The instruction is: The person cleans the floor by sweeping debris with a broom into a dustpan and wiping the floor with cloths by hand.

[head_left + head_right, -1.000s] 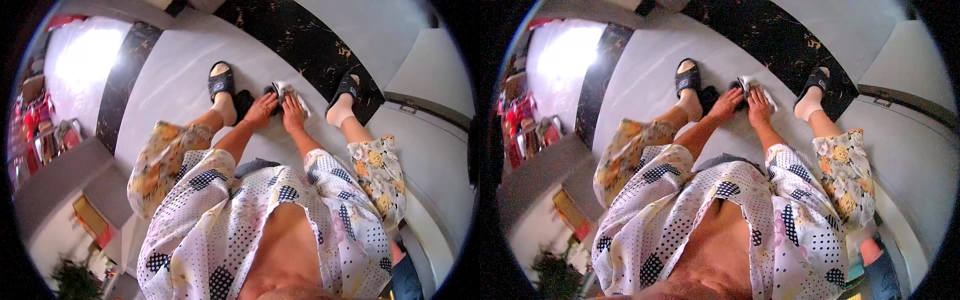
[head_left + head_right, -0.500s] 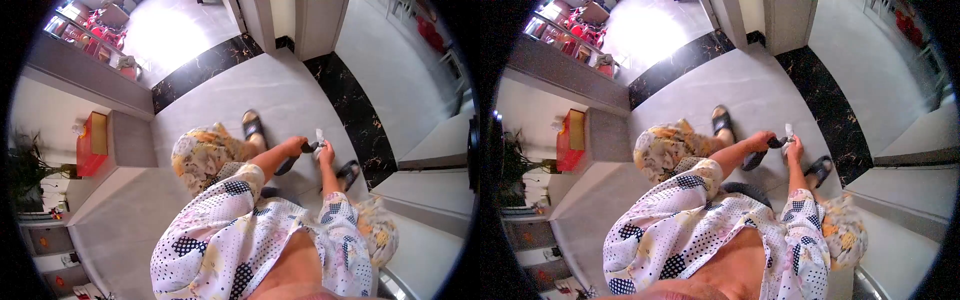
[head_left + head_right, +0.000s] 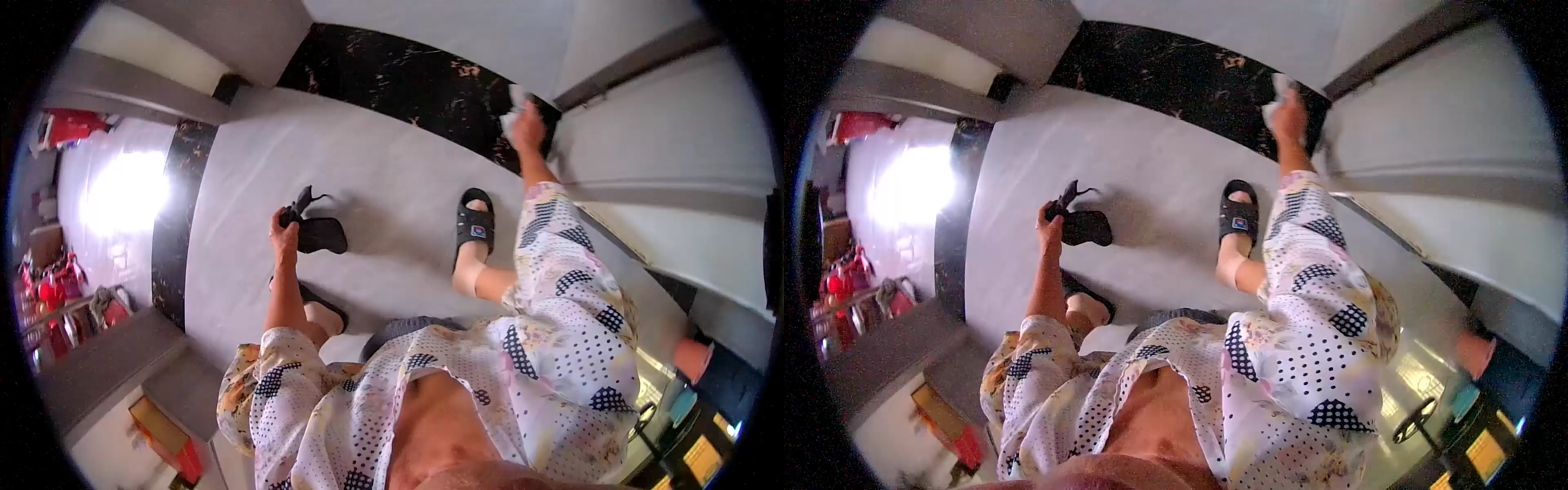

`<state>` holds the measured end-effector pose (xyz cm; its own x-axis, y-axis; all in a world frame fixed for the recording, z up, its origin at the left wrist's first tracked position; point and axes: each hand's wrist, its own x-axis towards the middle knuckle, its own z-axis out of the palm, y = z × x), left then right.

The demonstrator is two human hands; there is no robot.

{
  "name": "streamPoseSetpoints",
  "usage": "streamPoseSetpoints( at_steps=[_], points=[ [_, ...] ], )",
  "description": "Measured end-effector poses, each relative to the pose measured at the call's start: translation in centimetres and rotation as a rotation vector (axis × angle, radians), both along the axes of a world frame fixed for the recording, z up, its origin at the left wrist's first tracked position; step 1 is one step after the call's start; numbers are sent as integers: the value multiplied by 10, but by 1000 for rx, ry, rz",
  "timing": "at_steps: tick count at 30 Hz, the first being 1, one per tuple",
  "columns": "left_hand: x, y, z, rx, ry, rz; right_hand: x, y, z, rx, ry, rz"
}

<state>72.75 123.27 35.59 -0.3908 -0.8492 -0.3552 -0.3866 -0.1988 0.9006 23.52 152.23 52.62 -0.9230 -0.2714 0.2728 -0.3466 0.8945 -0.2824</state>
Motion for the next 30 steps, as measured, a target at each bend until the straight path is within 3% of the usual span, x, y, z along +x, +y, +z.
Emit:
streamPoseSetpoints(
  at_steps=[2,3,4,6,7,8,10,11,14,16,19,20,21,23,24,25,27,30],
  points=[
    [17,-15,28,75,65,101,-30,38,-11,0,116,76],
    [31,-25,33,69,80,137,-19,42,-4,24,29,5],
    [46,-35,35,62,98,170,-6,44,8,83,-223,-106],
    [64,-50,19,60,171,222,-32,82,-48,269,-20,-92],
    [80,-64,28,39,102,240,-2,68,-44,406,162,-80],
    [96,-76,40,24,30,255,36,41,-21,464,135,-175],
    [130,-99,14,-134,-65,309,36,46,-44,430,351,-113],
    [145,-110,1,-208,-110,330,46,36,-40,449,280,-131],
    [111,-122,21,-123,-390,408,55,19,-42,459,191,-114],
    [102,-145,-36,-441,-479,259,55,20,-54,426,157,-33],
    [43,-162,-19,-524,-358,6,72,-8,-72,452,218,100],
    [18,-158,-13,-521,-294,-67,80,-15,-84,327,202,133],
    [-7,-152,5,-541,-268,-153,93,-42,-69,327,33,129],
    [-43,-134,15,-619,-177,-309,97,-52,-109,235,243,422],
    [-57,-122,13,-669,-114,-378,113,-72,-112,306,165,381],
    [-72,-106,15,-705,-89,-424,132,-94,-98,206,163,537],
    [-85,-67,19,-708,-14,-501,167,-108,-119,57,88,740],
    [-84,-4,9,-661,33,-612,241,-125,-128,88,1,941]
  ],
)
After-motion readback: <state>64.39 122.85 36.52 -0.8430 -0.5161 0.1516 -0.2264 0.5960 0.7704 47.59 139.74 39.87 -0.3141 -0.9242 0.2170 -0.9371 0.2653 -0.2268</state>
